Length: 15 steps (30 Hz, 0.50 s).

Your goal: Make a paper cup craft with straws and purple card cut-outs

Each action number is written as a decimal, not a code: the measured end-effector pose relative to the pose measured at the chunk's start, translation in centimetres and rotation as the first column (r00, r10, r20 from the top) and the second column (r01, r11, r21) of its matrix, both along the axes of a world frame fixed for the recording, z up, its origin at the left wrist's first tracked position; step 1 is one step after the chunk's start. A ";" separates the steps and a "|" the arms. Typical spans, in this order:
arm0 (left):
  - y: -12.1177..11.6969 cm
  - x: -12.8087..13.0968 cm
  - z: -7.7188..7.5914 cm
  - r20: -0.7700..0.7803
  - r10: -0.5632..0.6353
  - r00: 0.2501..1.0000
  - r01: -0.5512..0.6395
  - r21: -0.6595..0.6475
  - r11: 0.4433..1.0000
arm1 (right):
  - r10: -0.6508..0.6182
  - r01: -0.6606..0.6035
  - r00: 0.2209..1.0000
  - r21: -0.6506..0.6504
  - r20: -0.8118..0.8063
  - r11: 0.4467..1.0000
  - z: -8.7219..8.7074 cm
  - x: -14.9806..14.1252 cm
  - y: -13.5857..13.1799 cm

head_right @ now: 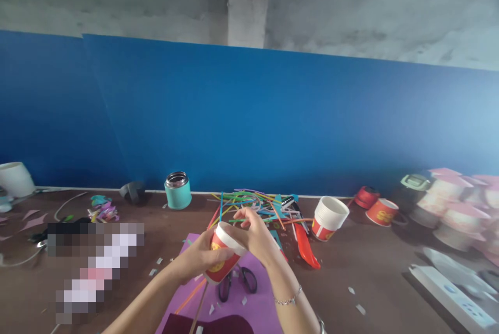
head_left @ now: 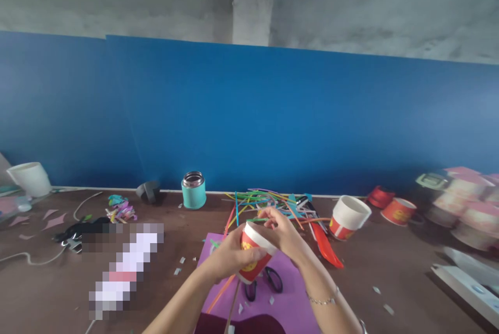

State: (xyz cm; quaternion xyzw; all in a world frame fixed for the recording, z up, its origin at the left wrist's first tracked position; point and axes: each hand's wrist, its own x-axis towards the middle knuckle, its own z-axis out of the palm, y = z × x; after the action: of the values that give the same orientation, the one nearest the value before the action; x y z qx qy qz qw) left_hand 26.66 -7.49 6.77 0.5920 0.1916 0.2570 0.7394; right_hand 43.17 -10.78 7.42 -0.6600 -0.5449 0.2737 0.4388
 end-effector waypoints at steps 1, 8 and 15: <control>0.0 0.0 0.0 0.001 0.003 1.000 -0.003 0.009 1.000 | -0.006 0.006 1.000 0.001 -0.004 1.000 -0.2 0.0 0.1; 0.4 0.1 -0.8 -0.070 0.043 0.997 -0.036 0.091 0.995 | 0.175 -0.178 0.978 -0.020 -0.113 0.984 0.9 -0.6 -0.2; 0.6 0.5 -1.5 0.001 -0.005 1.000 0.005 0.204 0.979 | 0.318 -0.339 0.882 0.002 -0.349 0.941 0.3 -1.4 -0.1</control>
State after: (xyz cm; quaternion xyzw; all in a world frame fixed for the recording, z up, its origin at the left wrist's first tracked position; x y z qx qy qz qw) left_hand 27.19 -6.94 5.31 0.6649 0.1622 0.2739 0.6757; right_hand 41.74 -10.90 7.74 -0.5127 -0.5553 0.4711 0.4549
